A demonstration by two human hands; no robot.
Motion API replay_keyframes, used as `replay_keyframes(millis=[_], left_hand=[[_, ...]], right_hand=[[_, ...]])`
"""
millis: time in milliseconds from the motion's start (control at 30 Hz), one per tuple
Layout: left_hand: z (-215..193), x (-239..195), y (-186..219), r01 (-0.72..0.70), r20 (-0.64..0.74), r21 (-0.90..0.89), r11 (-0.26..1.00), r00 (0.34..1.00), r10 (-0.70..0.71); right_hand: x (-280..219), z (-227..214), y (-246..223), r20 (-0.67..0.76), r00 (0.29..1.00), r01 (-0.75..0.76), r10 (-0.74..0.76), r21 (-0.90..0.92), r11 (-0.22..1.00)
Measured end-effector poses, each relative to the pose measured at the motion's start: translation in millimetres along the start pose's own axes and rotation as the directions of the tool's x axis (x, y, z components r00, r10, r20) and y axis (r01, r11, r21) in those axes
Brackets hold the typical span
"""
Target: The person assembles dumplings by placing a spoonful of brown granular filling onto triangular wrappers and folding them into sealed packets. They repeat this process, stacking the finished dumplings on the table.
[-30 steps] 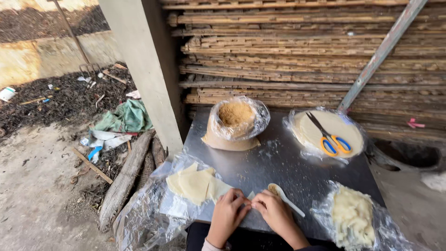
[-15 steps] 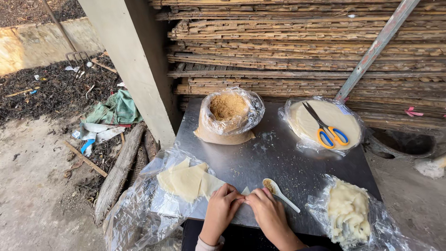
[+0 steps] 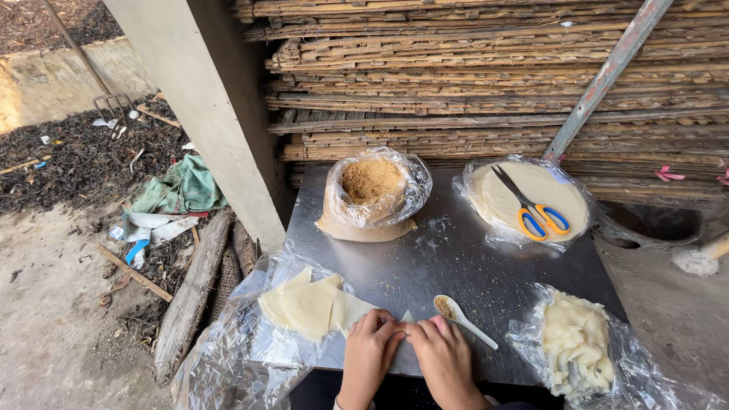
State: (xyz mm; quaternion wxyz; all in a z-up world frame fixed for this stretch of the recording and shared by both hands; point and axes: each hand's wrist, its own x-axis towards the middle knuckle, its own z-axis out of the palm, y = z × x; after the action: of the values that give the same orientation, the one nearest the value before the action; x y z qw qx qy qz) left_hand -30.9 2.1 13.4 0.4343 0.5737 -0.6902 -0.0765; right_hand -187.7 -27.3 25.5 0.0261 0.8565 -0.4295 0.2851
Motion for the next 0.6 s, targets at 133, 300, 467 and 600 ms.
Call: replay_keyframes(millis=[133, 300, 467, 600], left_hand=[[-1, -2, 3, -0.013, -0.077, 0.016, 1.000, 0.997, 0.014], [-2, 0, 4, 0.027, -0.027, 0.023, 0.999, 0.999, -0.026], [-2, 0, 1, 0.019, -0.032, 0.009, 1.000, 0.999, -0.019], [0, -1, 3, 0.047, -0.029, 0.009, 0.999, 0.999, -0.047]], right_hand=[[1, 9, 6, 0.030, 0.999, -0.016, 0.016, -0.007, 1.000], [-6, 18, 6, -0.034, 0.999, 0.013, -0.016, -0.091, 0.996], [-9, 28, 5, -0.017, 1.000, 0.012, -0.015, -0.154, 0.988], [-8, 31, 9, 0.004, 0.999, 0.033, -0.033, -0.197, 0.980]])
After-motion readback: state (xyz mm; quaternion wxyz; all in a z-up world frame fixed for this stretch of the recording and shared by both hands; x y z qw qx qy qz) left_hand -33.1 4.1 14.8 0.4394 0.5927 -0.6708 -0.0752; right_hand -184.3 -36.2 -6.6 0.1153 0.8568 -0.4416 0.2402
